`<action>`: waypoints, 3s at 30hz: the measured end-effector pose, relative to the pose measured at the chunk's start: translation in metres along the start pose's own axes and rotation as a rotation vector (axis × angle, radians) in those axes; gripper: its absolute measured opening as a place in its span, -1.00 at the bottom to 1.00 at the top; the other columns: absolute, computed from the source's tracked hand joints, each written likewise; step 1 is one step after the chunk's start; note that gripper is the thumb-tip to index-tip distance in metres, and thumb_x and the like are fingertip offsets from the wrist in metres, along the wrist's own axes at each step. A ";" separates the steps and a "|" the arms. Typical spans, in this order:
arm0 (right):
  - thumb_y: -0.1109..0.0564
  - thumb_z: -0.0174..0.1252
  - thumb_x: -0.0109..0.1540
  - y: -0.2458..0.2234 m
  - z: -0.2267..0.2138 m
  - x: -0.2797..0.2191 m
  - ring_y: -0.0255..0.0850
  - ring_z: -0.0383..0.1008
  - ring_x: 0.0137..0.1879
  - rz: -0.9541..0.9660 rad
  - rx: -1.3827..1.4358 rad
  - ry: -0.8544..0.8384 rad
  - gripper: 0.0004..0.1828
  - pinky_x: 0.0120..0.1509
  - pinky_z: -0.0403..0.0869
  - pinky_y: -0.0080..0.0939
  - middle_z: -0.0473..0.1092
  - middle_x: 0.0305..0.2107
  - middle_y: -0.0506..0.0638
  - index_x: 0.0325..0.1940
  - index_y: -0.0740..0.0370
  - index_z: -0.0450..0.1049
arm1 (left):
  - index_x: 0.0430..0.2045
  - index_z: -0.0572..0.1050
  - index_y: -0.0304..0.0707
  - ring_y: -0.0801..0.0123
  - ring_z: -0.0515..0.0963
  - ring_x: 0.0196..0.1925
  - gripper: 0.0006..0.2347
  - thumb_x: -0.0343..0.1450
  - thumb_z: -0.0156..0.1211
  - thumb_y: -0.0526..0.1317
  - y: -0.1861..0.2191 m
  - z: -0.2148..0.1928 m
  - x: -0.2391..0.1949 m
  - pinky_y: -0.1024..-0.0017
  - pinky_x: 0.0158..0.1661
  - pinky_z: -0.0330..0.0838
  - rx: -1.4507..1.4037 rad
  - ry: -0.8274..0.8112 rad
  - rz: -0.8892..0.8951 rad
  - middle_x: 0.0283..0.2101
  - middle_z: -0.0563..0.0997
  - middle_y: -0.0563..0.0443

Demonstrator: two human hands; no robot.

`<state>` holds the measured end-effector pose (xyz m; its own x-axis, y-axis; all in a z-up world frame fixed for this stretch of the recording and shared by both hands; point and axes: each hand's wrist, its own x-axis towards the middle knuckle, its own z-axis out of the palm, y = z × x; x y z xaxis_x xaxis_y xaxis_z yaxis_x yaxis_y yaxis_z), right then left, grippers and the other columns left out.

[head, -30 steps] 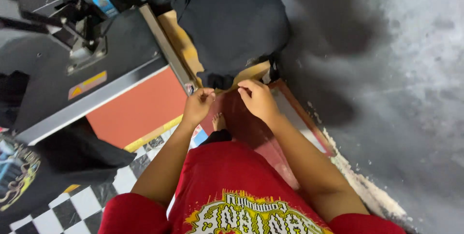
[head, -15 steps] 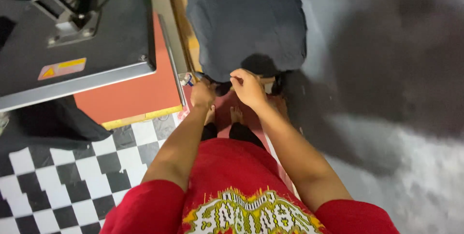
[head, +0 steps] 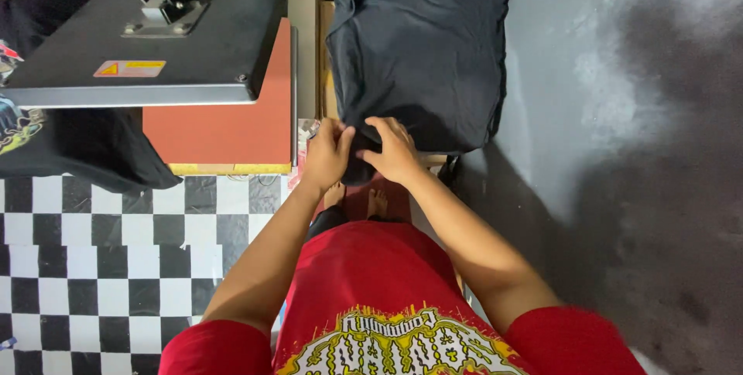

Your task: Operating a heat press machine to apply designs to t-shirts and inspecting the results.

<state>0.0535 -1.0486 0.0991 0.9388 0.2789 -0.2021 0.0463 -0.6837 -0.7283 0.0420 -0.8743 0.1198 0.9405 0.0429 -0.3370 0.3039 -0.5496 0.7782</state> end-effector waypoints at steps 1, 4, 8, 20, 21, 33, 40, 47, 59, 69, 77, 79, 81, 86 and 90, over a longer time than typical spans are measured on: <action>0.13 0.34 0.11 0.007 0.001 0.004 0.22 0.37 0.28 -0.008 -0.001 0.004 -0.31 0.30 0.39 0.20 0.35 0.13 0.20 0.32 0.16 0.33 | -0.12 0.39 -0.22 -0.28 0.58 0.07 -0.74 0.54 0.03 -0.01 0.007 0.002 0.002 -0.14 0.05 0.44 0.001 0.007 0.005 -0.12 0.64 -0.35; 0.29 0.35 0.10 0.023 -0.004 0.019 0.25 0.50 -0.03 -0.271 -0.043 0.369 -0.69 0.03 0.51 0.18 0.45 -0.21 0.17 -0.10 0.23 0.49 | -0.14 0.38 -0.25 -0.31 0.58 0.00 -0.74 0.55 0.09 -0.02 0.021 0.006 0.017 -0.11 -0.08 0.42 -0.199 0.093 0.170 -0.20 0.60 -0.37; 0.28 0.20 0.21 0.041 -0.037 0.032 0.15 0.54 -0.19 -0.284 0.074 0.536 -0.94 -0.10 0.49 0.00 0.45 -0.42 0.14 -0.30 0.18 0.56 | -0.16 0.42 -0.18 0.04 0.64 -0.19 -0.80 0.51 0.23 -0.10 0.013 0.011 0.046 0.15 -0.18 0.50 -0.288 0.186 0.241 -0.28 0.62 -0.18; 0.22 0.31 0.13 0.038 -0.040 0.030 -0.27 0.49 -0.37 -0.009 0.347 0.358 -0.92 -0.25 0.44 -0.28 0.49 -0.51 -0.06 -0.31 0.14 0.57 | -0.22 0.56 -0.30 0.17 0.54 -0.22 -0.78 0.54 0.17 -0.10 -0.039 0.027 0.040 0.30 -0.21 0.43 -0.645 -0.048 0.007 -0.29 0.55 -0.13; 0.18 0.32 0.13 0.035 -0.037 0.030 -0.25 0.50 -0.36 -0.003 0.294 0.338 -0.91 -0.24 0.45 -0.26 0.49 -0.49 -0.07 -0.29 0.12 0.57 | -0.16 0.54 -0.29 0.05 0.55 -0.09 -0.77 0.55 0.18 -0.08 -0.063 0.023 0.053 0.16 -0.06 0.44 -0.527 -0.013 0.036 -0.19 0.59 -0.24; 0.05 0.16 0.28 -0.056 -0.037 0.005 0.20 0.54 -0.07 0.061 0.082 0.477 -0.85 -0.08 0.47 0.15 0.47 -0.30 0.17 -0.19 0.15 0.41 | -0.22 0.46 -0.23 -0.24 0.60 -0.06 -0.77 0.54 0.09 -0.04 -0.077 -0.044 0.033 -0.05 -0.07 0.46 -0.117 0.298 0.180 -0.25 0.55 -0.28; 0.06 0.15 0.34 -0.089 -0.041 0.003 0.31 0.53 -0.01 -0.020 0.036 0.589 -0.84 0.00 0.52 0.23 0.48 -0.27 0.31 -0.15 0.19 0.39 | -0.20 0.36 -0.27 0.09 0.52 -0.16 -0.89 0.61 -0.05 -0.22 0.007 -0.070 0.010 0.15 -0.06 0.40 -0.431 0.252 0.528 -0.33 0.45 -0.20; 0.14 0.24 0.30 -0.133 -0.084 -0.017 0.07 0.53 -0.19 -0.461 -0.148 0.830 -0.90 -0.09 0.52 -0.01 0.42 -0.42 0.05 -0.18 0.11 0.43 | 0.11 0.39 -0.04 -0.35 0.45 0.11 -0.51 0.34 0.47 -0.07 0.061 -0.084 0.003 -0.06 0.13 0.33 -0.118 -0.139 0.665 -0.01 0.46 -0.42; 0.00 0.40 0.12 -0.079 -0.044 -0.019 0.24 0.46 0.06 0.040 0.163 0.584 -0.35 0.15 0.42 0.19 0.42 -0.13 0.28 0.22 0.26 0.38 | -0.18 0.55 -0.20 0.52 0.50 -0.34 -0.92 0.55 0.13 -0.26 0.123 -0.111 -0.008 0.57 -0.33 0.49 -0.871 -0.034 0.647 -0.38 0.51 0.08; 0.44 -0.01 0.14 -0.113 -0.120 -0.008 -0.31 0.41 0.05 -0.408 0.513 1.013 -0.55 0.20 0.35 -0.35 0.44 -0.09 -0.09 0.05 0.17 0.47 | 0.11 0.35 -0.07 0.43 0.53 -0.03 -0.65 0.44 0.25 -0.21 0.076 -0.140 0.000 0.49 -0.35 0.56 -0.503 0.107 0.597 0.10 0.48 -0.01; 0.36 0.22 0.13 -0.194 -0.087 -0.004 -0.26 0.48 -0.20 -0.398 0.488 0.752 -0.67 -0.02 0.47 -0.28 0.49 -0.33 -0.01 -0.06 0.11 0.57 | 0.15 0.44 -0.09 -0.06 0.44 0.20 -0.54 0.35 0.38 -0.40 0.060 -0.120 -0.007 0.10 0.15 0.37 -0.268 0.076 0.948 0.08 0.46 -0.17; 0.35 0.23 0.13 -0.195 -0.081 -0.006 -0.21 0.50 -0.21 -0.392 0.469 0.788 -0.68 -0.06 0.47 -0.26 0.51 -0.33 0.03 -0.06 0.12 0.54 | -0.08 0.61 0.00 0.23 0.67 -0.04 -0.78 0.41 0.33 -0.30 0.058 -0.125 -0.011 0.32 -0.01 0.51 -0.430 -0.015 0.773 -0.20 0.67 0.08; 0.23 0.34 0.18 -0.187 -0.075 -0.007 -0.19 0.42 -0.29 -0.425 0.452 0.845 -0.63 -0.19 0.39 -0.21 0.43 -0.37 0.09 -0.01 0.17 0.36 | -0.15 0.52 -0.18 0.29 0.56 -0.16 -0.81 0.39 0.34 -0.31 0.077 -0.149 -0.041 0.27 -0.05 0.51 -0.896 -0.087 0.579 -0.25 0.59 -0.05; 0.20 0.39 0.20 -0.212 -0.065 -0.048 -0.19 0.43 -0.18 -0.536 0.493 0.819 -0.53 -0.11 0.37 -0.28 0.41 -0.18 0.10 0.00 0.17 0.23 | -0.03 0.42 -0.28 0.04 0.69 -0.14 -0.79 0.47 0.15 -0.28 0.068 -0.168 -0.046 0.08 -0.11 0.62 -1.256 -0.223 0.400 -0.16 0.64 -0.33; -0.01 0.66 -0.10 -0.237 -0.043 -0.089 -0.06 0.31 0.30 -0.438 0.342 0.553 0.01 0.45 0.25 -0.05 0.31 0.16 0.13 0.31 0.13 0.27 | -0.03 0.45 -0.26 0.04 0.71 -0.23 -0.78 0.48 0.20 -0.21 0.065 -0.190 -0.067 0.09 -0.20 0.66 -1.366 -0.271 0.253 -0.20 0.66 -0.29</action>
<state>-0.0261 -0.9404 0.3175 0.8971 0.0373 0.4402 0.4282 -0.3186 -0.8457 0.0274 -0.7543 0.2938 0.9805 -0.1791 -0.0811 0.1864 0.7164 0.6723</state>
